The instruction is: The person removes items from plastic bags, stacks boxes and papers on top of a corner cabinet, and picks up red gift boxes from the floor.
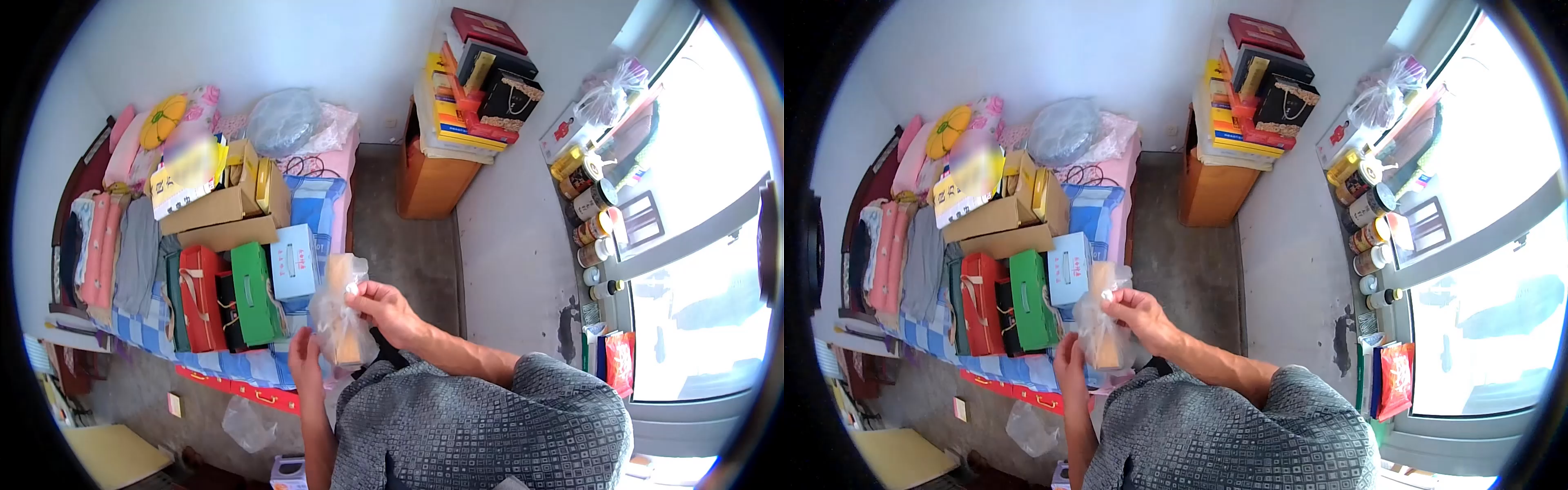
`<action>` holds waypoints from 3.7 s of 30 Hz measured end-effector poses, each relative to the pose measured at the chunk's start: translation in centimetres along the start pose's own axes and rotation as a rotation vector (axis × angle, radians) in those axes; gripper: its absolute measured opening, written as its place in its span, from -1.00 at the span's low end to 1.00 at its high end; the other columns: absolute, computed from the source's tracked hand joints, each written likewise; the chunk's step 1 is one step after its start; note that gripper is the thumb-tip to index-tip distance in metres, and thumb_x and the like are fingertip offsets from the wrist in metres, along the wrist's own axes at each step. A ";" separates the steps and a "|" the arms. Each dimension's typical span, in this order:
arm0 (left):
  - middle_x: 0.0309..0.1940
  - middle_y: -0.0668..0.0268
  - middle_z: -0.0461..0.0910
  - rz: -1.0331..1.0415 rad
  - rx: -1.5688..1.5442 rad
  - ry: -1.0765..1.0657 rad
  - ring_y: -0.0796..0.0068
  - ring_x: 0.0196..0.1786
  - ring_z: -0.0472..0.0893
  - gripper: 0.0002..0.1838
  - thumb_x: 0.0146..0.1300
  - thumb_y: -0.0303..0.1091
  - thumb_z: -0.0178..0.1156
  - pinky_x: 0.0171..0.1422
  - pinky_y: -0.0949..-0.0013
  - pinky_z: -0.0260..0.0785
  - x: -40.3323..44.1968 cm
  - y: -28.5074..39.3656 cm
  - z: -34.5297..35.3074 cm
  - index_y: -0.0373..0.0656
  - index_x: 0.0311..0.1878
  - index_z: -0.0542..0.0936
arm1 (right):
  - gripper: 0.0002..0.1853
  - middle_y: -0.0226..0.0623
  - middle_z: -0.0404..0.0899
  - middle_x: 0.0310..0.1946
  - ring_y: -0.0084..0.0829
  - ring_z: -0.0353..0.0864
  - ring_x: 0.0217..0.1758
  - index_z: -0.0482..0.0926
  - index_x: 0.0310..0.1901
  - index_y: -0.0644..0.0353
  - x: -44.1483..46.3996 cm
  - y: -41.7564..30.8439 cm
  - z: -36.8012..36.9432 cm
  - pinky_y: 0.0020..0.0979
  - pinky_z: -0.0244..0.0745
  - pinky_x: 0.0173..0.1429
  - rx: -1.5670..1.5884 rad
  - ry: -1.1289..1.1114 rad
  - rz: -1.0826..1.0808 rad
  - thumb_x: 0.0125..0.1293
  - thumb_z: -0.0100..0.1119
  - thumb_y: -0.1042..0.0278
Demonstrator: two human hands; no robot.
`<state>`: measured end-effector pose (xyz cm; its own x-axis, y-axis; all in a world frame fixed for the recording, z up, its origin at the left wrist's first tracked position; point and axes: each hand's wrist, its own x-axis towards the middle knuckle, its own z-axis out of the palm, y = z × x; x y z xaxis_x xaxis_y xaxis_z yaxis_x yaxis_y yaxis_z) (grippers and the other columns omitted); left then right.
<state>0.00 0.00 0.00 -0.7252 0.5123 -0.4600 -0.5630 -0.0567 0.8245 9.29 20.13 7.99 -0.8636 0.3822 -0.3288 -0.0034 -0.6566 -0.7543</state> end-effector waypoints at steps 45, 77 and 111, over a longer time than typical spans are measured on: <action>-0.32 0.37 0.64 0.361 0.564 -0.011 0.69 -0.29 0.58 -0.76 0.23 -0.51 0.40 -0.23 0.53 0.46 -0.4 1.3 6.7 -0.26 -0.09 0.57 | -0.68 -0.15 0.74 -0.34 -0.42 0.76 -0.31 0.70 -0.01 0.27 0.4 -0.5 -2.0 -0.37 0.64 -0.18 -1.083 -0.086 -0.139 0.31 0.41 0.24; -0.22 0.29 0.73 0.245 0.421 -0.061 0.63 -0.21 0.66 -0.69 0.23 -0.54 0.38 -0.08 0.51 0.50 -2.7 6.6 4.6 -0.34 0.04 0.62 | -0.77 -0.41 0.62 -0.44 -0.67 0.49 -0.46 0.61 -0.20 0.37 2.5 -1.0 1.2 -0.54 0.42 -0.36 -0.670 0.016 -0.086 0.45 0.23 0.31; -0.18 0.33 0.71 0.226 0.222 -0.128 0.75 -0.23 0.56 -0.67 0.30 -0.55 0.34 -0.12 0.60 0.36 -3.3 8.2 0.5 -0.26 0.07 0.49 | -0.81 -0.25 0.68 -0.19 -0.23 0.66 -0.09 0.70 -0.16 0.16 2.3 0.2 3.1 -0.27 0.53 0.02 -1.113 -0.368 -0.815 0.16 0.42 0.47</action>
<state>-2.06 -1.75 8.44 -0.7585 0.6121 -0.2238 -0.2835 -0.0006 0.9590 5.72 18.87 8.84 -0.8929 0.0970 0.4397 -0.3120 0.5707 -0.7595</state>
